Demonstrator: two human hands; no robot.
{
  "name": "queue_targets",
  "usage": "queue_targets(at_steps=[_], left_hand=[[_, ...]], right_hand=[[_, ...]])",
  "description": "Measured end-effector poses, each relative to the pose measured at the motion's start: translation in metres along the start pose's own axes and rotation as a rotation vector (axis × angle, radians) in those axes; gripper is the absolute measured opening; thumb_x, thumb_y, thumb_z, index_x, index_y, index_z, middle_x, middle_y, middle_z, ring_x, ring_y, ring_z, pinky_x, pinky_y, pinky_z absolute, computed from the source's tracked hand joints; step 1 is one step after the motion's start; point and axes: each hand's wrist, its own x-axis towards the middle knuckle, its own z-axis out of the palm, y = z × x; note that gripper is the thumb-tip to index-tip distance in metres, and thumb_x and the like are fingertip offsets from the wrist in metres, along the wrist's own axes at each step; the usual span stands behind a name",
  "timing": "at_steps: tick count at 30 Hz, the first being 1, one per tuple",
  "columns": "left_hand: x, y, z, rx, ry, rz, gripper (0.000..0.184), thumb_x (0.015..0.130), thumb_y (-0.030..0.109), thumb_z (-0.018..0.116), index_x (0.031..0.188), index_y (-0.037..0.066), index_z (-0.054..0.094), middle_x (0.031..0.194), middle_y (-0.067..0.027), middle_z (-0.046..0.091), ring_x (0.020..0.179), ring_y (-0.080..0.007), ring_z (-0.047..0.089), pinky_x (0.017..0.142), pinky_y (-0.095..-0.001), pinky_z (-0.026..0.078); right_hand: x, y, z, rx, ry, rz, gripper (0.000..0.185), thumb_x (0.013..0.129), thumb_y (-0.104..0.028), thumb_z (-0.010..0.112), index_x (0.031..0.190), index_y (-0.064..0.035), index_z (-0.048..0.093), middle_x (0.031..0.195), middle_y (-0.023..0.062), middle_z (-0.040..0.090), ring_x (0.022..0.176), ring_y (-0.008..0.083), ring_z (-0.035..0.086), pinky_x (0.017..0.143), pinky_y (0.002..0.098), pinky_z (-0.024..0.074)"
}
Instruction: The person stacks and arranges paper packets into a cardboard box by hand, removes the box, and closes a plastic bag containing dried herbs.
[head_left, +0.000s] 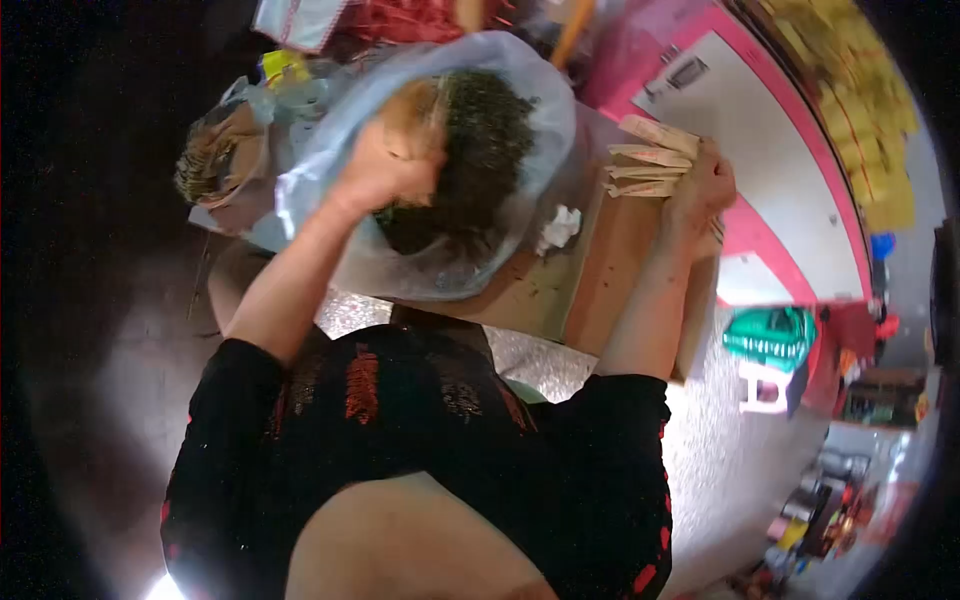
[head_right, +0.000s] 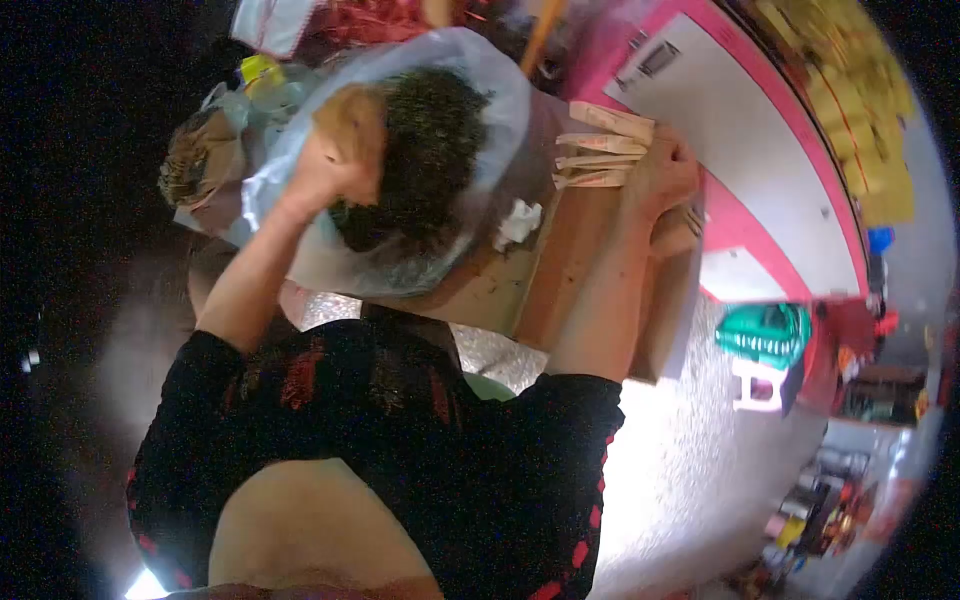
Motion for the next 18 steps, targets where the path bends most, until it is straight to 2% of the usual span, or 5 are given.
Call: queue_targets(at_steps=[5, 7, 12, 14, 18], left_hand=[[-0.014, 0.001, 0.013, -0.149, -0.007, 0.039, 0.073, 0.057, 0.01, 0.073, 0.122, -0.002, 0.04, 0.116, -0.012, 0.049, 0.108, -0.0217, 0.049, 0.095, -0.0315, 0.037], [-0.007, 0.007, -0.002, 0.306, 0.126, 0.437, 0.068, 0.057, 0.008, 0.073, 0.117, 0.0, 0.043, 0.116, -0.0153, 0.046, 0.111, -0.027, 0.046, 0.095, -0.032, 0.036], [0.002, 0.006, -0.038, 0.486, 0.161, 0.495, 0.058, 0.059, 0.008, 0.071, 0.111, 0.002, 0.046, 0.115, -0.0143, 0.049, 0.107, -0.0235, 0.05, 0.091, -0.0327, 0.04], [0.002, 0.005, -0.038, 0.27, 0.123, 0.166, 0.055, 0.061, 0.01, 0.071, 0.111, 0.002, 0.047, 0.107, -0.0108, 0.056, 0.098, -0.0166, 0.055, 0.086, -0.0304, 0.044], [0.012, 0.001, -0.034, 0.296, 0.159, 0.141, 0.055, 0.063, 0.01, 0.071, 0.112, 0.003, 0.048, 0.097, -0.0075, 0.062, 0.089, -0.0123, 0.058, 0.083, -0.028, 0.046]], right_hand=[[-0.063, -0.09, 0.091, 0.922, -0.191, 0.65, 0.019, 0.083, -0.011, 0.053, 0.082, 0.0072, 0.059, 0.078, 0.0152, 0.063, 0.061, 0.0235, 0.062, 0.055, 0.035, 0.0514], [-0.09, -0.108, 0.117, 1.055, -0.297, 0.779, 0.02, 0.084, -0.01, 0.051, 0.084, 0.0083, 0.057, 0.078, 0.0158, 0.063, 0.062, 0.0234, 0.063, 0.055, 0.0355, 0.0518], [-0.147, -0.113, 0.154, 0.96, -0.45, 0.826, 0.019, 0.079, -0.01, 0.058, 0.082, 0.0089, 0.058, 0.076, 0.012, 0.061, 0.061, 0.0207, 0.06, 0.054, 0.0339, 0.0503], [-0.145, -0.12, 0.154, 0.915, -0.499, 0.827, 0.019, 0.079, -0.01, 0.058, 0.081, 0.0091, 0.059, 0.075, 0.0118, 0.061, 0.061, 0.0203, 0.06, 0.054, 0.0335, 0.05], [-0.141, -0.114, 0.155, 0.834, -0.619, 0.834, 0.022, 0.079, -0.012, 0.057, 0.075, 0.0093, 0.06, 0.073, 0.011, 0.061, 0.06, 0.0192, 0.06, 0.054, 0.0334, 0.0491]])
